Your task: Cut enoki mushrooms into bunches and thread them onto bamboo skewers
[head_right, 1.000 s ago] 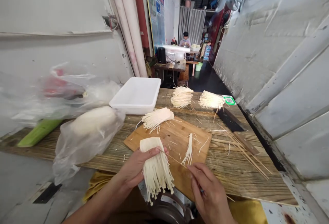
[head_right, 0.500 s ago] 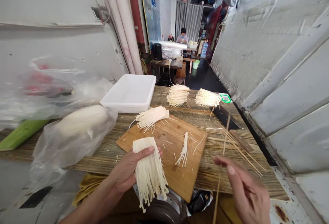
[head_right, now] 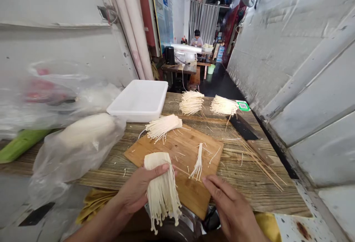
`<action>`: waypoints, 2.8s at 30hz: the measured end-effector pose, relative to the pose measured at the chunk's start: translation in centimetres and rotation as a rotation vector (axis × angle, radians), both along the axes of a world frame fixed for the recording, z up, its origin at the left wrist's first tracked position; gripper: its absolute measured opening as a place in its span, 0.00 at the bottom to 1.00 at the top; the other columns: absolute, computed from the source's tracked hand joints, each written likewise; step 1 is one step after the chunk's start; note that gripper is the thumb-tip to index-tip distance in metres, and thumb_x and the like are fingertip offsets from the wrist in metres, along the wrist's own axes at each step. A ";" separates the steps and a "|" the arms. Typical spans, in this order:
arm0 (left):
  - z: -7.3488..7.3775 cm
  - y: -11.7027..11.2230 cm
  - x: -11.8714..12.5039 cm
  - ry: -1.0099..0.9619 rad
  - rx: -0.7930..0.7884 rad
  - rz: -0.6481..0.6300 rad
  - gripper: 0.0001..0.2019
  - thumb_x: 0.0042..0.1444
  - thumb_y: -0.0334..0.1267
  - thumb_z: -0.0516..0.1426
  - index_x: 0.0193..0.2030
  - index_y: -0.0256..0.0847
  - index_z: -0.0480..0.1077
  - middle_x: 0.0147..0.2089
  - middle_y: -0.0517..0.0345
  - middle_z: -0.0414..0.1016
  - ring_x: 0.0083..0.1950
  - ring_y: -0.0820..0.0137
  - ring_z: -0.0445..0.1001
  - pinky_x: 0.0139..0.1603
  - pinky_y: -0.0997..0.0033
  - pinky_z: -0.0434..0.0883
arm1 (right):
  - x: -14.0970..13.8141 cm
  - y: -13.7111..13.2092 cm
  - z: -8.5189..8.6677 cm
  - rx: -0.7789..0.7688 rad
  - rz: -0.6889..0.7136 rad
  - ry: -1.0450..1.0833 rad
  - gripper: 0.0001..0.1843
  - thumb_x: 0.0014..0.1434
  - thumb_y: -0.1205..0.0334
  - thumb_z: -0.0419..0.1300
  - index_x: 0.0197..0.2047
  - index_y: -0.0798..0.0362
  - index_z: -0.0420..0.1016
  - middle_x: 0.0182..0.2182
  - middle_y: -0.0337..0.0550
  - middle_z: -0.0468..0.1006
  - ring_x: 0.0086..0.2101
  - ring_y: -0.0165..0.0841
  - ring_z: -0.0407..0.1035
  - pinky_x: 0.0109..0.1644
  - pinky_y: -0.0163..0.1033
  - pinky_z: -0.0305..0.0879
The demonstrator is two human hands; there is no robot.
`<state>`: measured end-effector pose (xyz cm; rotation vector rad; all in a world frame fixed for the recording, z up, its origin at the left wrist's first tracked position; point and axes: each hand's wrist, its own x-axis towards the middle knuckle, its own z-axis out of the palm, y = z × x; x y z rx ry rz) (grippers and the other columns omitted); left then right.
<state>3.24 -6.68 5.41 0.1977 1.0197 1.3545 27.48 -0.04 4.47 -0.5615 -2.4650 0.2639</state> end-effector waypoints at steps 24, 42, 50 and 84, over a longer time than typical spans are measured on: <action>0.5 0.0 0.0 0.024 0.041 -0.039 0.18 0.35 0.39 0.72 0.33 0.33 0.77 0.32 0.50 0.80 0.31 0.68 0.76 0.34 0.70 0.74 | 2.4 1.0 2.5 0.339 -0.044 -0.253 0.25 0.62 0.76 0.46 0.58 0.51 0.68 0.36 0.42 0.80 0.29 0.27 0.75 0.27 0.30 0.71; 0.6 -0.1 0.2 0.033 0.001 -0.057 0.20 0.32 0.41 0.72 0.32 0.32 0.77 0.31 0.50 0.80 0.31 0.67 0.75 0.34 0.68 0.73 | 2.3 0.8 2.8 0.360 -0.069 -0.255 0.27 0.60 0.77 0.44 0.56 0.49 0.70 0.35 0.42 0.79 0.29 0.27 0.75 0.29 0.29 0.70; 1.1 0.0 0.4 0.024 -0.020 -0.086 0.20 0.31 0.41 0.73 0.31 0.31 0.77 0.28 0.51 0.79 0.28 0.70 0.74 0.31 0.72 0.72 | 2.4 0.6 2.9 0.340 -0.065 -0.248 0.28 0.59 0.79 0.44 0.57 0.49 0.69 0.36 0.41 0.80 0.30 0.27 0.75 0.28 0.29 0.70; 0.3 0.1 0.4 0.150 0.079 -0.125 0.16 0.37 0.42 0.70 0.32 0.34 0.78 0.30 0.51 0.80 0.31 0.67 0.75 0.37 0.67 0.72 | 3.7 0.5 2.7 0.405 -0.033 -0.346 0.29 0.59 0.76 0.45 0.61 0.49 0.65 0.37 0.42 0.80 0.28 0.28 0.75 0.27 0.29 0.71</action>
